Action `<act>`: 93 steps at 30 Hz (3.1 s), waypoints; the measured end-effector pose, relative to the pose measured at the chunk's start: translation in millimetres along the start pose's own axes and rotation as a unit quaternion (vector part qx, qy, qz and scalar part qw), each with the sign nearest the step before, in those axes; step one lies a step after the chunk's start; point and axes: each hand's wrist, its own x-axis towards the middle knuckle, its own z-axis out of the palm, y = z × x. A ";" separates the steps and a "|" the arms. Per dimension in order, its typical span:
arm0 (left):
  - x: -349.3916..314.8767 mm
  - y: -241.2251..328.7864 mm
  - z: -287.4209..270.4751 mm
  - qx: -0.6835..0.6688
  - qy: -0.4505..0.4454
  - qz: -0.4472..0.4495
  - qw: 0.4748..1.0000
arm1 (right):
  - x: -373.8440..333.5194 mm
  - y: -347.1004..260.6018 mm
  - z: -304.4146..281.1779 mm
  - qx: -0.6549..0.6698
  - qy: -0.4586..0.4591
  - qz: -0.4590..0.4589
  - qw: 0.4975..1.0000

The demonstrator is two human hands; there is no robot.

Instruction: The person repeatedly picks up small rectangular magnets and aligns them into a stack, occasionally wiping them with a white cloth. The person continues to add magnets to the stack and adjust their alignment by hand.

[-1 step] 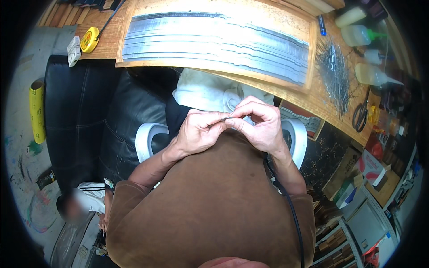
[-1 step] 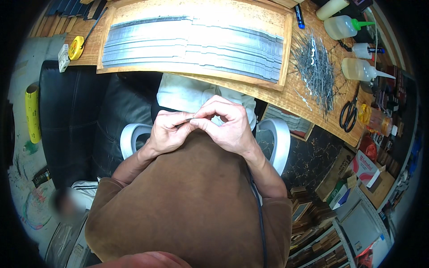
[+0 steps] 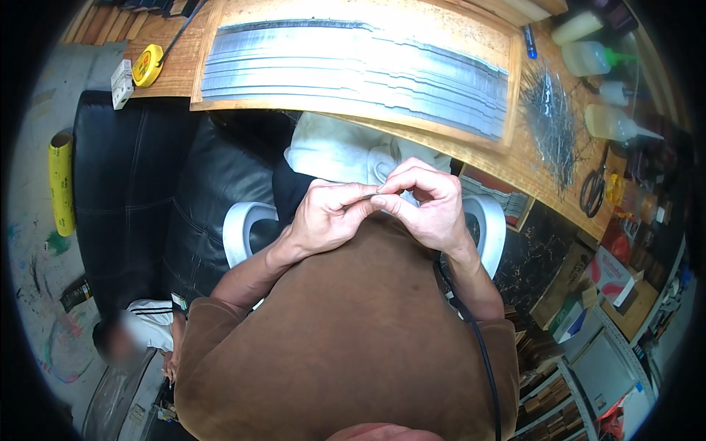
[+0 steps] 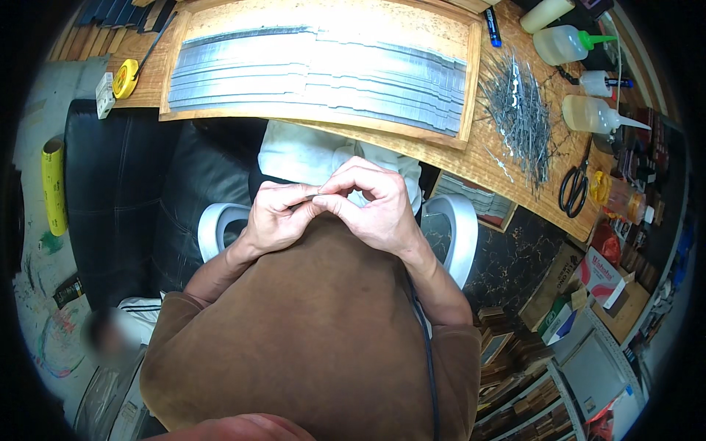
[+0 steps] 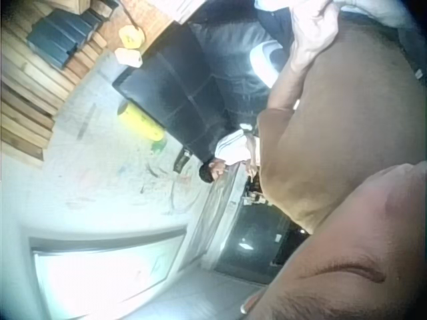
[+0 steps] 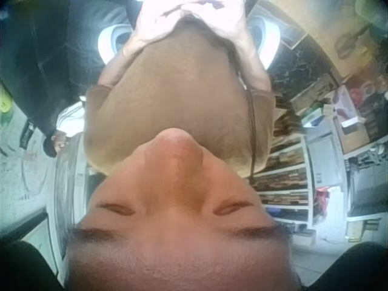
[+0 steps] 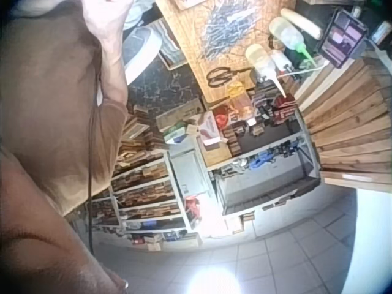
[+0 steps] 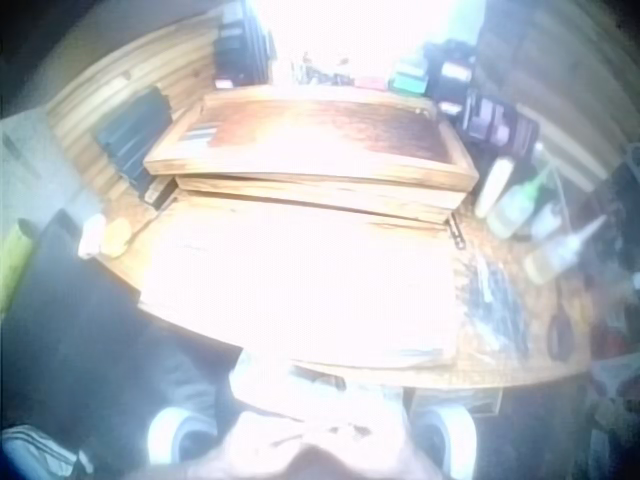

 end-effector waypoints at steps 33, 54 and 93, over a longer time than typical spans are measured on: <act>0.4 2.0 4.1 -0.005 0.013 -0.003 1.000 | 0.2 -13.8 2.9 -0.093 -0.001 -0.043 0.995; 16.1 9.3 3.9 -0.036 0.044 0.027 0.998 | -9.9 -83.2 -69.7 -0.260 0.233 -0.063 0.935; 72.0 3.9 9.3 -0.237 -0.204 -0.278 0.908 | -17.0 24.7 -17.5 0.256 0.110 0.208 0.938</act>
